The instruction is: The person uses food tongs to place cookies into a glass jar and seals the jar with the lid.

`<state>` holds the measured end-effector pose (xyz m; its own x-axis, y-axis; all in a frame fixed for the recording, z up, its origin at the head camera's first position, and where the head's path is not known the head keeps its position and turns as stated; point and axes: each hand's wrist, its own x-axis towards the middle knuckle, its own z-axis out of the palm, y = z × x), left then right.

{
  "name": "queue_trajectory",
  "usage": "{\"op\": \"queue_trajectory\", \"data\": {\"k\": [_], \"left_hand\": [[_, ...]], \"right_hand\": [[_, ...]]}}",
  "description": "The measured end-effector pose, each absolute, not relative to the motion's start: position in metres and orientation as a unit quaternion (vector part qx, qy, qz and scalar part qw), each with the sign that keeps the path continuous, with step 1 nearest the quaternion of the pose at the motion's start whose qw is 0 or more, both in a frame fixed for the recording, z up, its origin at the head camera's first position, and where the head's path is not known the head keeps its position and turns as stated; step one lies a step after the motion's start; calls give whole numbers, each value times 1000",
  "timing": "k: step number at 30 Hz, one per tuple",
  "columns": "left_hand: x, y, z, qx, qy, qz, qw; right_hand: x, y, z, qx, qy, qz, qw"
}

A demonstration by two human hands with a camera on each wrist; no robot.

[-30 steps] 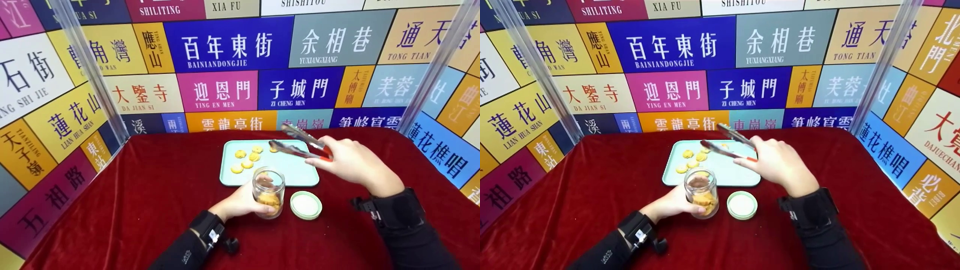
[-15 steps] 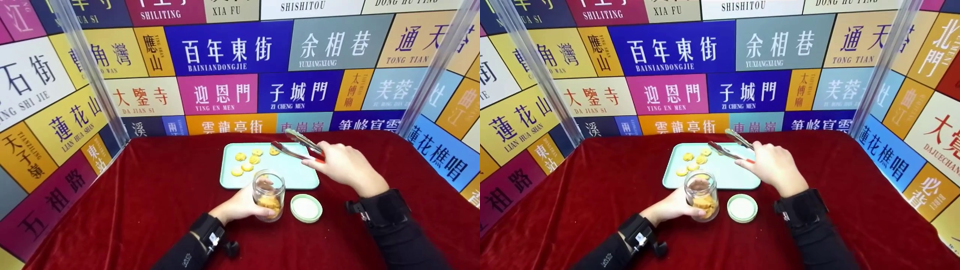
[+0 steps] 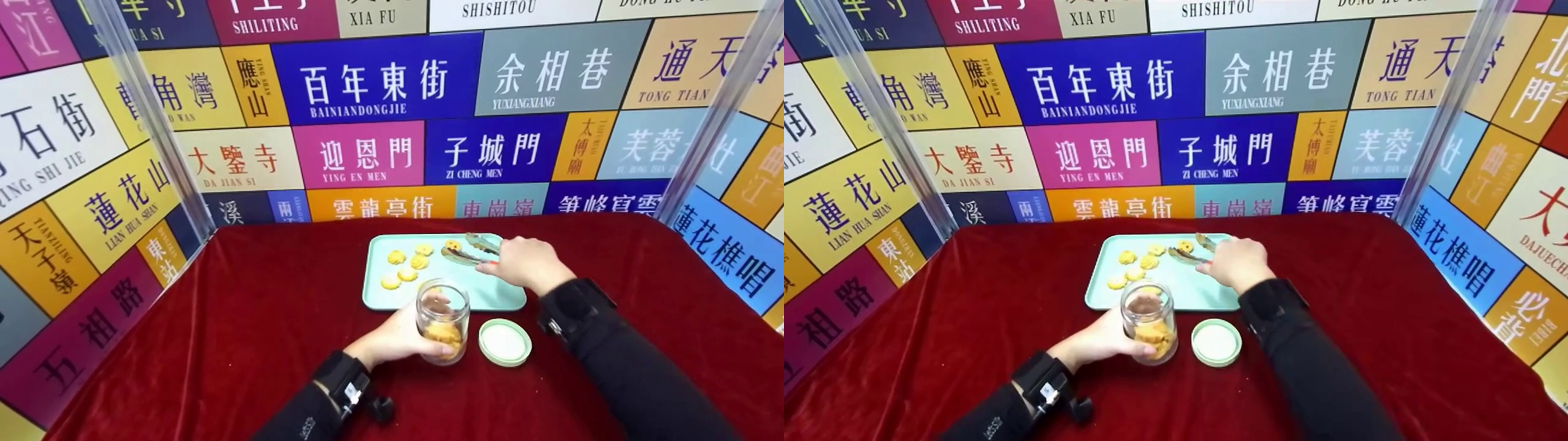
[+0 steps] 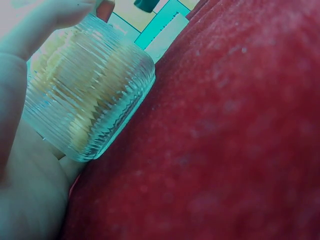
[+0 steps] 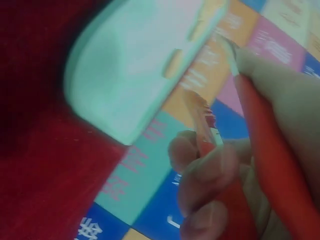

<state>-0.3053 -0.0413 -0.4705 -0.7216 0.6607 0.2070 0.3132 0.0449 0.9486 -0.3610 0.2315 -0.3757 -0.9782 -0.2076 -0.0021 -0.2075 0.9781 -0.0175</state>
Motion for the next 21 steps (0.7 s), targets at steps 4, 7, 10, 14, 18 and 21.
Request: {"op": "queue_trajectory", "data": {"k": [4, 7, 10, 14, 18, 21], "left_hand": [[-305, -42, -470, 340, 712, 598, 145], [-305, -42, -471, 337, 714, 596, 146], [-306, -43, -471, 338, 715, 595, 146], [-306, -43, -472, 338, 714, 595, 147], [-306, -43, -471, 340, 712, 596, 149], [-306, -43, -471, 340, 711, 597, 149]], "right_hand": [[-376, 229, -383, -83, 996, 3, 38], [-384, 228, -388, -73, 996, 3, 51], [-388, 225, -393, -69, 996, 3, 51], [-392, 216, -398, -60, 997, 12, 42], [-393, 207, -400, -45, 998, 14, 40], [-394, 203, -401, -36, 998, 8, 41]]}}
